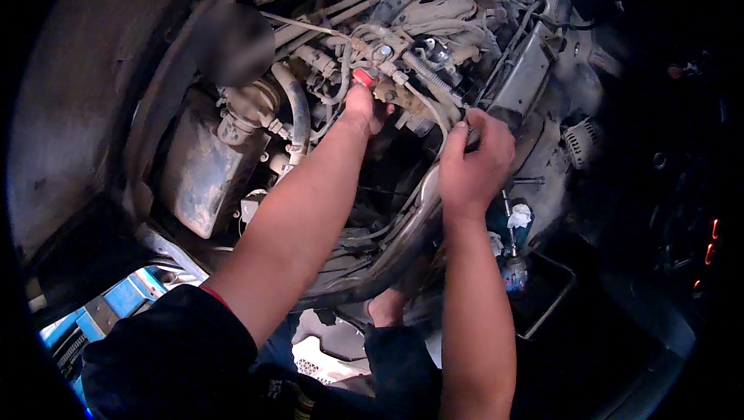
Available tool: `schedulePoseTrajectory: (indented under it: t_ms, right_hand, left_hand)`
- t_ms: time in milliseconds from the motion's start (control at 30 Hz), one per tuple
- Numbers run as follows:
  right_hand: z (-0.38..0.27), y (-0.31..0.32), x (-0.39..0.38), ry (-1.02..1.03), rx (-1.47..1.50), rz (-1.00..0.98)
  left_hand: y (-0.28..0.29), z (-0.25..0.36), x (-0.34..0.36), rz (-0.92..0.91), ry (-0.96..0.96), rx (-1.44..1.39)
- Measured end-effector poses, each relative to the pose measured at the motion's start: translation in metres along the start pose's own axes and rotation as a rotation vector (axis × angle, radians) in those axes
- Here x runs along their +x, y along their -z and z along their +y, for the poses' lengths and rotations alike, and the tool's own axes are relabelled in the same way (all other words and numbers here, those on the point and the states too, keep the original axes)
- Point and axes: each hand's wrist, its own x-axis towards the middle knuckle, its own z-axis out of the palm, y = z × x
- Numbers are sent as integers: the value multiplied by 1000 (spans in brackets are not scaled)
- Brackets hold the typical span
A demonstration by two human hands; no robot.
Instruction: The person works on a vehicle engine from inside the cabin, using a cloth to wipe components and a wrench to tighten bolts.
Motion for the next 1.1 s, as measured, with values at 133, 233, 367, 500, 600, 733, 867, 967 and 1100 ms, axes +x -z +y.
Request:
schedulePoseTrajectory:
  t_ms: [133,233,367,500,600,733,867,967,1100]
  right_hand:
    - [2,0,0,-1,4,-33]
    - [3,-1,0,5,7,-28]
    - [1,-2,1,-12,41,-17]
    - [2,-2,1,-31,71,-22]
    - [3,-2,-4,-112,114,-41]
    - [1,0,-1,-127,71,-60]
    - [-9,-4,42,101,70,-95]
    - [-14,-29,99,210,-60,-417]
    - [-1,-94,151,210,-222,-1015]
  left_hand:
    - [-5,2,10,-45,4,-17]
    - [-2,0,14,-110,6,-43]
    - [8,-6,14,-43,69,8]
    - [4,-7,13,8,96,-57]
    - [-6,-4,12,-43,-14,-35]
    - [-13,0,9,-53,7,-31]
    - [-18,1,1,-42,-72,-31]
    - [-19,-2,3,-29,-46,-95]
    - [-11,-16,37,-23,-97,-21]
